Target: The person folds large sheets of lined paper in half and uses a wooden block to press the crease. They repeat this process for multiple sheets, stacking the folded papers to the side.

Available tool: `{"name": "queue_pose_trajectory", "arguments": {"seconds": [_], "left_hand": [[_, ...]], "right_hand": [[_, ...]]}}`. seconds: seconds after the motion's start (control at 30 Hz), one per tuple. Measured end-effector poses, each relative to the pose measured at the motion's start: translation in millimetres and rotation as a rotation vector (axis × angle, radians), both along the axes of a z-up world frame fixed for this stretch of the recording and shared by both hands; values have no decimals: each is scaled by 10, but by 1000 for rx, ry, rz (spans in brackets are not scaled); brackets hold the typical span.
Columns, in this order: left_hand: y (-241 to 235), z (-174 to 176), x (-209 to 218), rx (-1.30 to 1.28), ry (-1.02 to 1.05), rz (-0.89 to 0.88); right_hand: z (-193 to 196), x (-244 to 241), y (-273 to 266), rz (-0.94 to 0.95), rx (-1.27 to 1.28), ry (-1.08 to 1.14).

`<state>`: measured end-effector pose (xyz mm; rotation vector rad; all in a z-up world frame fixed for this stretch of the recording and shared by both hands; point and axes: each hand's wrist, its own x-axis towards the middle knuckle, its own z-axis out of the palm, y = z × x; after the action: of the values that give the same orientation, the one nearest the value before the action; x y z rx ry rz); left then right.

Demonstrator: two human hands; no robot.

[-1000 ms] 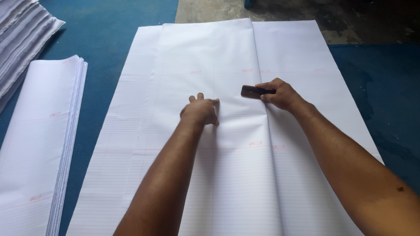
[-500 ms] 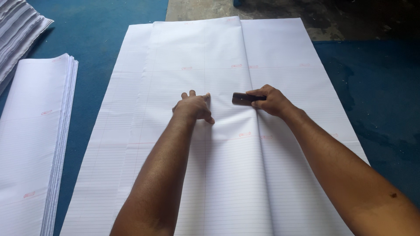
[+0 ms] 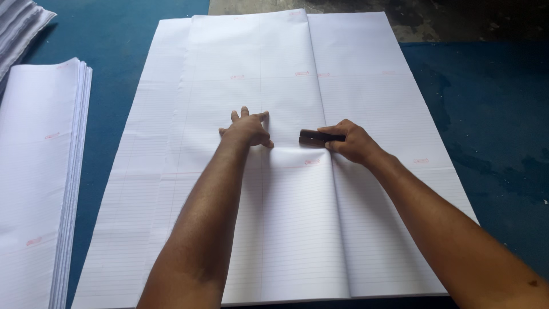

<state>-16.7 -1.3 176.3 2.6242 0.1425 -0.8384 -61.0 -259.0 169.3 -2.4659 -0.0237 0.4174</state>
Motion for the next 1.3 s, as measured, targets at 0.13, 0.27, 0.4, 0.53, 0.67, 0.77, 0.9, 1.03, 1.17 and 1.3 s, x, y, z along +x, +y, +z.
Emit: {"name": "queue_pose_trajectory", "arguments": {"seconds": [0.13, 0.27, 0.4, 0.53, 0.67, 0.77, 0.9, 1.03, 1.17, 1.3], "left_hand": [[6, -19, 5, -1, -12, 11], [3, -28, -1, -5, -21, 11], [7, -26, -8, -9, -22, 11], [12, -64, -17, -3, -49, 12], [50, -196, -62, -14, -111, 5], [111, -305, -97, -40, -165, -5], [250, -435, -130, -67, -221, -65], [345, -405, -247, -77, -171, -100], [425, -298, -496, -40, -129, -155], [492, -211, -735, -10, -89, -186]], "right_hand": [[48, -186, 35, -5, 13, 2], [78, -365, 24, -2, -9, 19], [93, -494, 15, 11, -14, 38], [98, -519, 17, 4, 4, 39], [91, -529, 8, 0, 20, 43], [93, -521, 16, 3, 20, 30], [77, -520, 11, -17, 47, 43], [84, -504, 15, -12, 25, 46], [36, -518, 4, -31, 50, 35], [9, -551, -13, -29, 97, 1]]}}
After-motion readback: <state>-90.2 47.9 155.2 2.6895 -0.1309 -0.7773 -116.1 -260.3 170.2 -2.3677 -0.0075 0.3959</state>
